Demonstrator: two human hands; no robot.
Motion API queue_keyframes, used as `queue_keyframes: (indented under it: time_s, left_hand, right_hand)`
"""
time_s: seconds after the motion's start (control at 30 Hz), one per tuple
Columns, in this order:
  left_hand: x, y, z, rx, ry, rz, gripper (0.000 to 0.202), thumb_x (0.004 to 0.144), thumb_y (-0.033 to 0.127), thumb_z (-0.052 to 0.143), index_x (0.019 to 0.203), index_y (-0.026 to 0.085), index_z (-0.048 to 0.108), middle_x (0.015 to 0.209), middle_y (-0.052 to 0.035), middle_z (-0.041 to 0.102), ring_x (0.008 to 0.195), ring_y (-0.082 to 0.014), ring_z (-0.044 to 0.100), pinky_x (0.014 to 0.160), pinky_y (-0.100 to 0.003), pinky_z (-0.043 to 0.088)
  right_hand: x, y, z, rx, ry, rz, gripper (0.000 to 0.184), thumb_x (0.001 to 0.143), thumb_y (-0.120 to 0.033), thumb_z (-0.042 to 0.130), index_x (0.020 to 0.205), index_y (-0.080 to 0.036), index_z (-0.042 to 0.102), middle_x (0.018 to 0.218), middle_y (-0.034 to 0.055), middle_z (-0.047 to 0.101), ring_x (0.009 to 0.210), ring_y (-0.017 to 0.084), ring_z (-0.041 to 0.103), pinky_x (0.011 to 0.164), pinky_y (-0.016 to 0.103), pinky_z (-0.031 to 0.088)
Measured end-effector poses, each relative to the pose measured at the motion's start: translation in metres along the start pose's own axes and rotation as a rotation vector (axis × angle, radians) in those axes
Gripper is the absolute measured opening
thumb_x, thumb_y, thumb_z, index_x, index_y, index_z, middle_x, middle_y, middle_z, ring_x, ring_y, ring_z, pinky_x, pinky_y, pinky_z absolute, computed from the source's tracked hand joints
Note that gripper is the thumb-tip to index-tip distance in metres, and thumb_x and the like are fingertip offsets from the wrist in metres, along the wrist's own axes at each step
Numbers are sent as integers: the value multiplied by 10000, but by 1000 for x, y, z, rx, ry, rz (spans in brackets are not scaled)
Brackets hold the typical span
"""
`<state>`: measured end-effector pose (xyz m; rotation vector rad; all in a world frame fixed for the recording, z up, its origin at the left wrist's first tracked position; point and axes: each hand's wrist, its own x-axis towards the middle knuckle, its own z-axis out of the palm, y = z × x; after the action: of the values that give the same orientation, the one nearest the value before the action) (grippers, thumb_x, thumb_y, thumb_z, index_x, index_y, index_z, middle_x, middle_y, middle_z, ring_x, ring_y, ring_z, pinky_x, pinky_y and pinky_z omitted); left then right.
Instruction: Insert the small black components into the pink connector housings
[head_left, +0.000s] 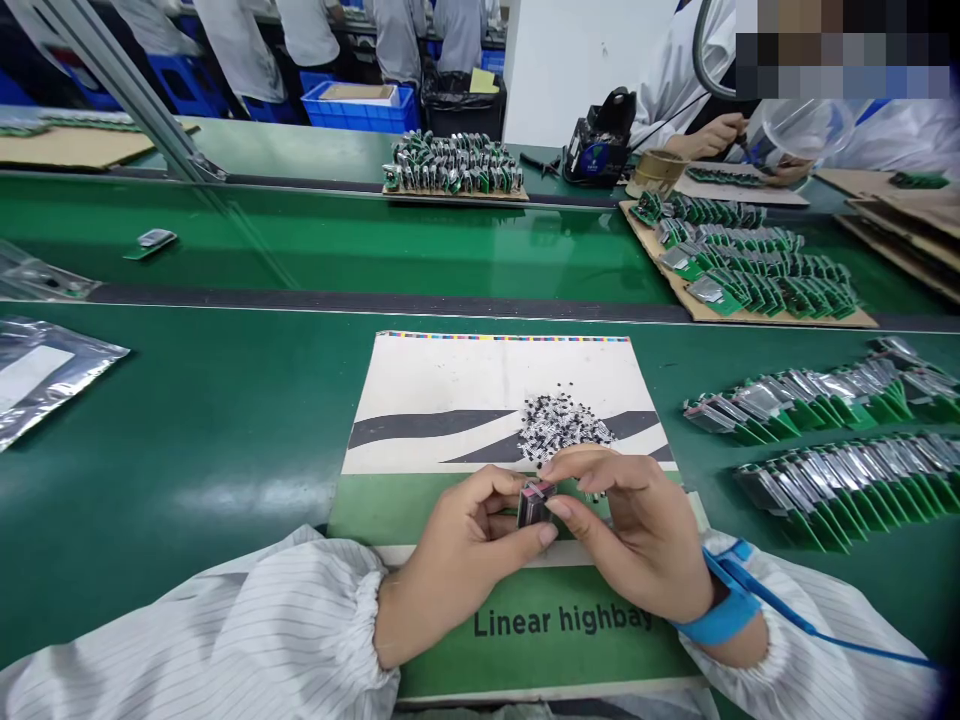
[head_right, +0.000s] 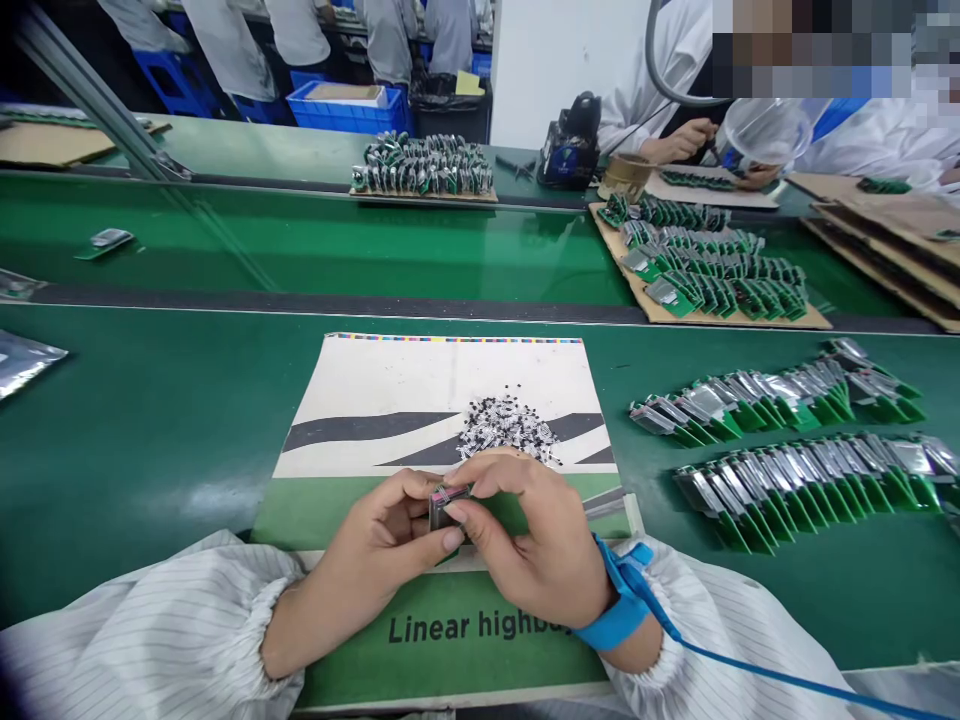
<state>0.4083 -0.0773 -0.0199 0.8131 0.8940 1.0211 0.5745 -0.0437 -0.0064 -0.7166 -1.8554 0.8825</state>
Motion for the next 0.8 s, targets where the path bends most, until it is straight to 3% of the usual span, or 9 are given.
queue_keyframes:
  time_s: [0.23, 0.8]
  left_hand:
    - [-1, 1, 1, 43, 2, 11, 164, 737, 200, 749, 832, 184, 616, 822, 0, 632, 752, -111, 584, 663, -216, 490]
    - [-2, -4, 0, 183, -24, 100, 97, 777, 190, 695, 843, 198, 625, 831, -10, 584, 773, -155, 597, 704, -281, 516]
  right_hand:
    - [0, 0, 1, 54, -11, 3, 266, 872, -37, 554, 975, -260, 452, 906, 24, 628, 889, 174, 622, 746, 373, 564]
    - [3, 0, 3, -100, -31, -94, 300, 833, 37, 507, 890, -241, 412, 834, 13, 603, 862, 155, 593, 708, 303, 522]
